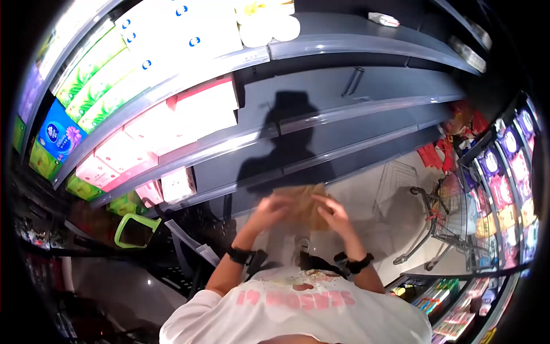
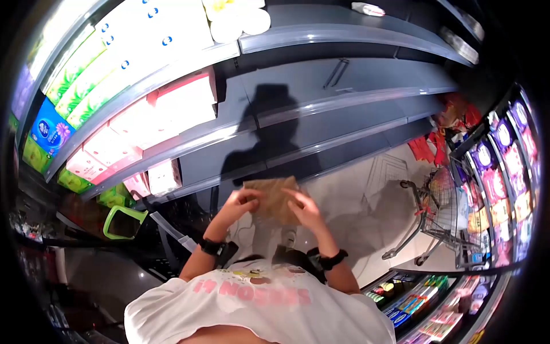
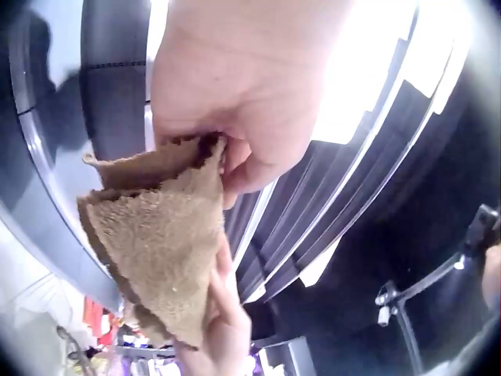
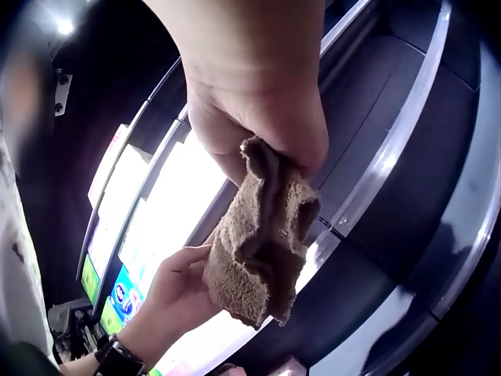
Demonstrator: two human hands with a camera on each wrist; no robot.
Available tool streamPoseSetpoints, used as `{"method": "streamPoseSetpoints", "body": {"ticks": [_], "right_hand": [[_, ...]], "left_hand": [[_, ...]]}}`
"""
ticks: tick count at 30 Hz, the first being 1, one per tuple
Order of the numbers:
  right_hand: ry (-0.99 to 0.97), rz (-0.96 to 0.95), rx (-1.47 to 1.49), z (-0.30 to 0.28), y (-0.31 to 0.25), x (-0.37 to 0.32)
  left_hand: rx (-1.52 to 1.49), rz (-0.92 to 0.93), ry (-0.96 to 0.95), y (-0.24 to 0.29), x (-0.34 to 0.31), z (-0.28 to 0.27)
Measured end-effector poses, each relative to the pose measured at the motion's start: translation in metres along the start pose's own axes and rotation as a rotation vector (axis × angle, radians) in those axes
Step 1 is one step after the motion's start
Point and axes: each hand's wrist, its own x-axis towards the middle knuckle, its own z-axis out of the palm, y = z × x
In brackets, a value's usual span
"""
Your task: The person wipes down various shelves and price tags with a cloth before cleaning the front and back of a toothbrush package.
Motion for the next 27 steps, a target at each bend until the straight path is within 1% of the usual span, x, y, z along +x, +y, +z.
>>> {"method": "streamPoseSetpoints", "body": {"ticks": [2, 4, 5, 6, 8, 9, 10, 12, 14, 16, 18, 19, 20, 21, 22, 23, 24, 25, 26, 27], "right_hand": [[-0.002, -0.118, -0.201, -0.016, -0.001, 0.042], [-0.04, -0.185, -0.234, -0.024, 0.001, 0.078], [-0.063, -0.17, -0.233, -0.024, 0.003, 0.09], [-0.084, -0.113, -0.192, -0.024, 0.007, 0.102], [-0.118, -0.008, -0.12, -0.025, 0.015, 0.127], [-0.054, -0.056, -0.15, -0.026, 0.02, 0.137], [-0.059, -0.049, -0.155, -0.032, 0.023, 0.15], [0.033, -0.019, -0.172, -0.052, 0.029, 0.18], [0.036, 0.029, -0.023, -0.073, 0.023, 0.219], [0.13, -0.01, 0.045, -0.087, 0.017, 0.259], [0.177, -0.322, -0.236, -0.103, 0.021, 0.303], [0.237, -0.332, -0.515, -0.106, 0.026, 0.319], [0.287, -0.34, -0.794, -0.107, 0.032, 0.331], [0.266, -0.282, -0.89, -0.108, 0.036, 0.342], [0.11, -0.401, -0.756, -0.111, 0.044, 0.363], [0.077, -0.412, -0.93, -0.109, 0.056, 0.375], [0.04, -0.424, -1.101, -0.102, 0.065, 0.385], [0.029, -0.428, -1.089, -0.095, 0.082, 0.398], [-0.158, -0.44, -1.273, -0.088, 0.106, 0.413], [-0.354, -0.455, -1.454, -0.083, 0.124, 0.421]], "left_hand": [[0.208, 0.231, 0.06, 0.02, 0.029, -0.01], [0.36, 0.408, 0.163, 0.008, 0.057, -0.016], [0.282, 0.143, 0.132, 0.004, 0.064, -0.019], [0.356, 0.057, 0.134, 0.004, 0.076, -0.023], [0.376, 0.075, 0.127, -0.006, 0.105, -0.034], [0.347, 0.247, 0.165, -0.024, 0.125, -0.039], [0.338, 0.242, 0.167, -0.02, 0.142, -0.045], [0.429, 0.308, 0.172, -0.008, 0.179, -0.057], [0.444, 0.139, 0.197, 0.019, 0.219, -0.069], [0.395, 0.244, 0.357, 0.032, 0.256, -0.074], [0.636, 0.497, 0.546, 0.029, 0.294, -0.073], [0.899, 0.453, 0.628, 0.028, 0.306, -0.07], [0.972, 0.396, 0.505, 0.027, 0.318, -0.071], [1.048, 0.373, 0.414, 0.018, 0.331, -0.067], [1.126, 0.352, 0.323, 0.007, 0.345, -0.062], [1.172, 0.332, 0.282, -0.005, 0.356, -0.058], [1.176, 0.318, 0.284, -0.014, 0.364, -0.059], [1.175, 0.231, 0.228, -0.022, 0.372, -0.062], [1.169, 0.143, 0.176, -0.031, 0.38, -0.064], [1.055, -0.049, 0.148, -0.042, 0.387, -0.068]]}}
